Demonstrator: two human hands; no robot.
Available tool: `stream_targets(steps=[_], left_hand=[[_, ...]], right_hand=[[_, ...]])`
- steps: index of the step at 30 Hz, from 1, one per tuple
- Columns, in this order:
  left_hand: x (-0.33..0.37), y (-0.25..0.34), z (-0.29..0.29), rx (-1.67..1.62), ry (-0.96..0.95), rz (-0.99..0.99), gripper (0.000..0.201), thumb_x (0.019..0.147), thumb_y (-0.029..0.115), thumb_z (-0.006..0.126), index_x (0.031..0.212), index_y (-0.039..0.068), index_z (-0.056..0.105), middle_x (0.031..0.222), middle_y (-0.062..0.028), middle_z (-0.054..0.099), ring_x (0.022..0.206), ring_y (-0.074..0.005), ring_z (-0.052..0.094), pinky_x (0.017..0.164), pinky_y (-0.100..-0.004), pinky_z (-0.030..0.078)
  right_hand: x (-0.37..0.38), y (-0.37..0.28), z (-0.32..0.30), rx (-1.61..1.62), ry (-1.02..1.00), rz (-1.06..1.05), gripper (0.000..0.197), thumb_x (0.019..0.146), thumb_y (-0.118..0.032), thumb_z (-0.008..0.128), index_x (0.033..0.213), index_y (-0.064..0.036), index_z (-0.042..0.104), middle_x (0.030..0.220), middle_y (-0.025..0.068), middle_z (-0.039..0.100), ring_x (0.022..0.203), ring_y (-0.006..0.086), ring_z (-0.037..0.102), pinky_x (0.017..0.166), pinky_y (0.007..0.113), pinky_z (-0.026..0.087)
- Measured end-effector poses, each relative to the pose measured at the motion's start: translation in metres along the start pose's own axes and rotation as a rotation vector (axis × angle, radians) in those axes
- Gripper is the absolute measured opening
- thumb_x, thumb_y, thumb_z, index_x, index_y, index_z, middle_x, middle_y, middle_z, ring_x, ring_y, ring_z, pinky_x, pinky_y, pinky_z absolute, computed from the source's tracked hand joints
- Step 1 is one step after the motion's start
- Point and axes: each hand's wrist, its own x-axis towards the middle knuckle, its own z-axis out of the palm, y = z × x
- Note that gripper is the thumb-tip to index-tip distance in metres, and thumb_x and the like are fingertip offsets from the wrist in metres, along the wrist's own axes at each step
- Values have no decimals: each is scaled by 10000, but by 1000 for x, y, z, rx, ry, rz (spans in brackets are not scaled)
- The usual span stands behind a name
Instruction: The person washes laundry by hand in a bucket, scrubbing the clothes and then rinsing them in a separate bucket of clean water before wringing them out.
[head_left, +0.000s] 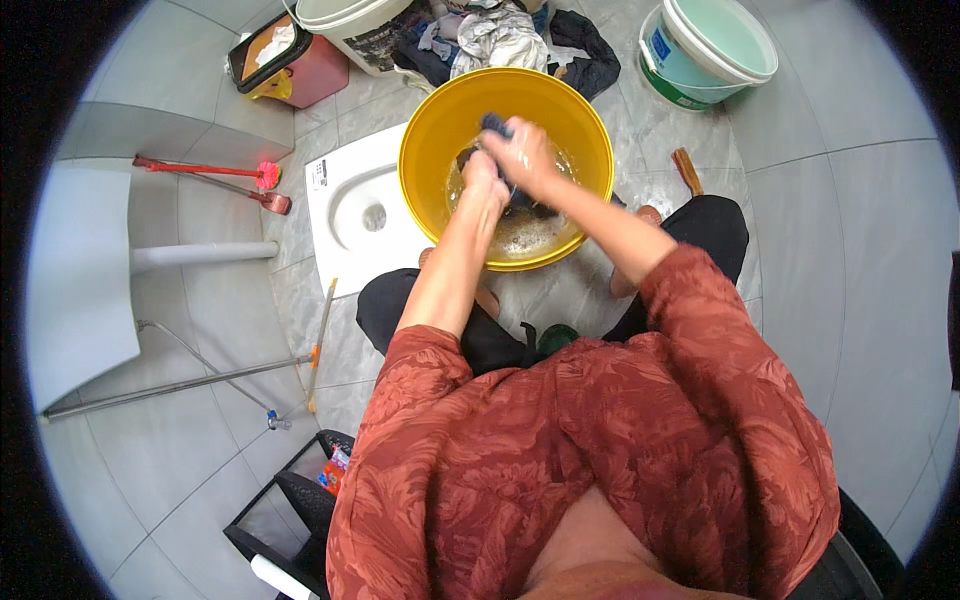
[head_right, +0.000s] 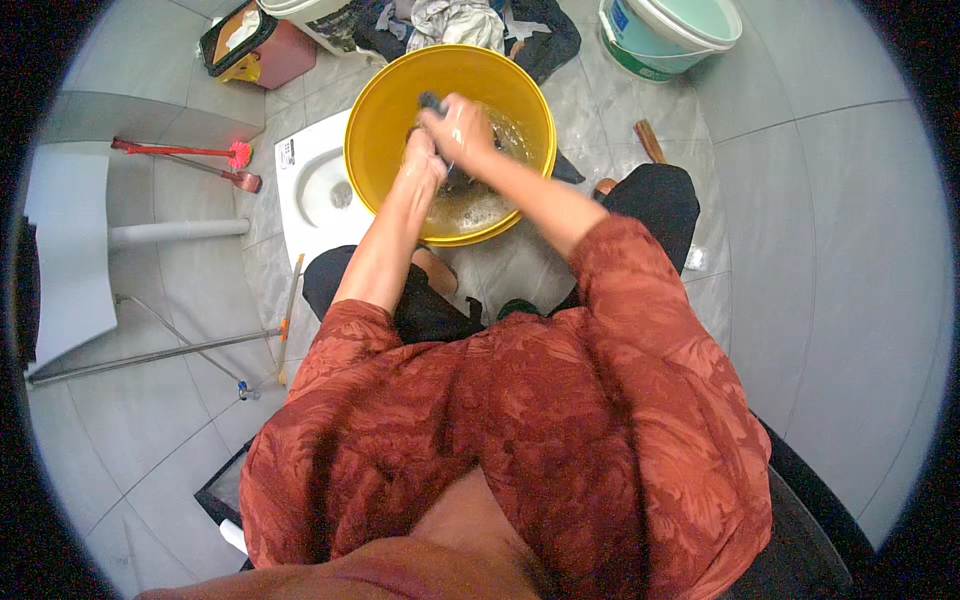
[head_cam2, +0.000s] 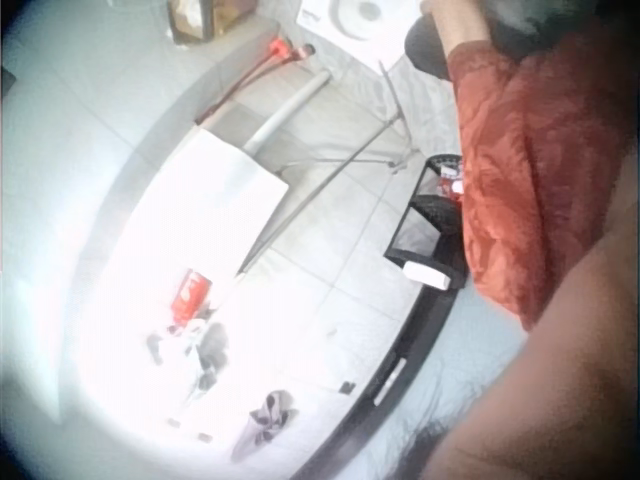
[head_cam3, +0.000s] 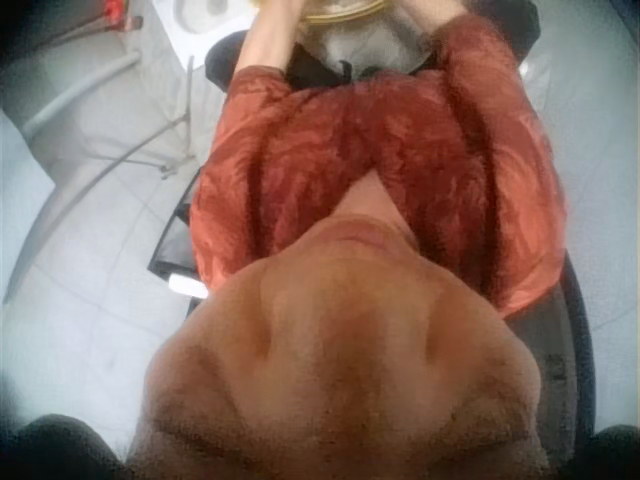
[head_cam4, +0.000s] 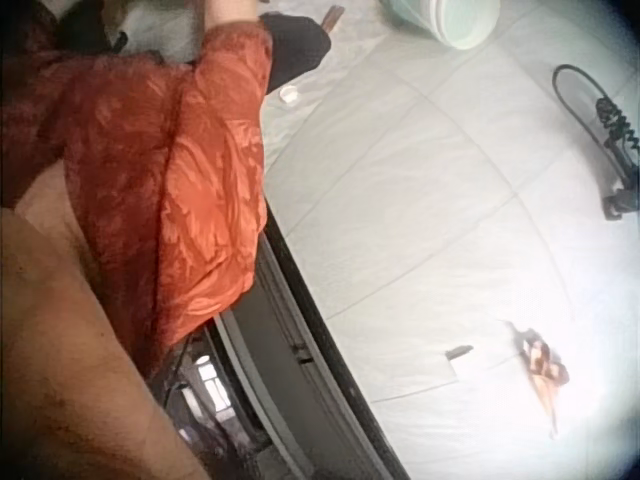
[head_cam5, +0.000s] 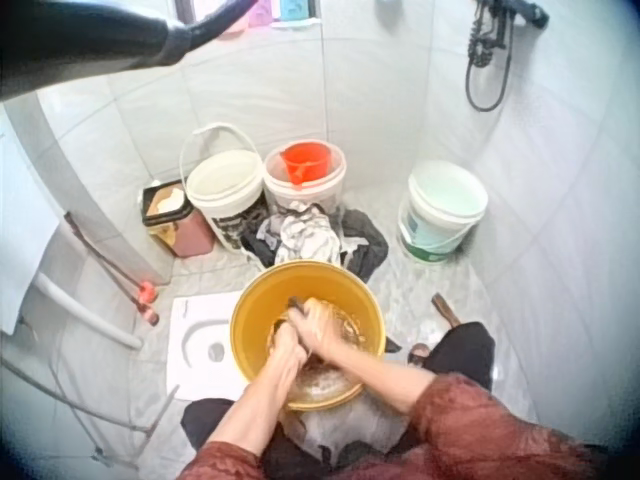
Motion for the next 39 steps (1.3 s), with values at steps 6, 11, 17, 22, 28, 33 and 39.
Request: stream_targets(steps=[6, 11, 17, 22, 28, 33, 39], left_hand=[[-47, 25, 29, -222, -264, -200, 218, 860, 174, 397, 862, 48, 574, 804, -101, 598, 664, -238, 583, 675, -325, 499], [-51, 27, 29, 54, 57, -13, 137, 743, 69, 528, 829, -25, 578, 746, -109, 591, 618, -220, 591, 564, -346, 489], [-86, 64, 41, 358, -70, -20, 147, 659, 13, 596, 797, -39, 592, 730, -97, 601, 605, -185, 583, 535, -305, 458], [-128, 51, 62, 710, -460, 199, 302, 558, 40, 650, 831, -41, 549, 711, -64, 554, 653, -180, 542, 633, -275, 440], [-104, 29, 42, 82, -219, -187, 332, 750, 250, 571, 905, -30, 481, 846, -154, 571, 753, -223, 570, 704, -377, 475], [-56, 41, 9, -63, -179, -303, 527, 860, 521, 394, 1107, 65, 489, 1056, -144, 566, 931, -311, 561, 867, -467, 422], [-77, 69, 15, 79, -453, -420, 247, 770, 223, 564, 912, 23, 538, 784, -122, 605, 575, -212, 565, 564, -280, 491]], right_hand=[[2, 11, -8, 44, -39, -10, 333, 688, -298, 507, 806, -4, 610, 814, 281, 577, 777, 416, 573, 732, 445, 450], [15, 38, -5, 124, -161, 226, 355, 681, -281, 528, 767, 54, 609, 807, 279, 582, 807, 382, 592, 732, 404, 448], [45, 57, -40, 10, -572, 0, 325, 663, -138, 532, 918, 52, 600, 894, 131, 618, 843, 193, 565, 784, 266, 409], [21, 21, -44, 694, -778, 385, 450, 765, -392, 631, 1036, -40, 560, 873, 61, 594, 748, 163, 562, 734, 283, 448], [47, 66, -15, 179, -337, 411, 391, 561, -22, 577, 940, 75, 575, 865, 187, 602, 751, 266, 595, 675, 350, 484], [-18, 0, -2, -133, -363, -85, 409, 613, -168, 585, 981, -2, 517, 870, 262, 586, 867, 385, 567, 765, 413, 443], [-71, -36, -23, -175, -285, -194, 374, 743, -297, 554, 918, 14, 441, 812, 286, 566, 784, 425, 560, 693, 470, 437]])
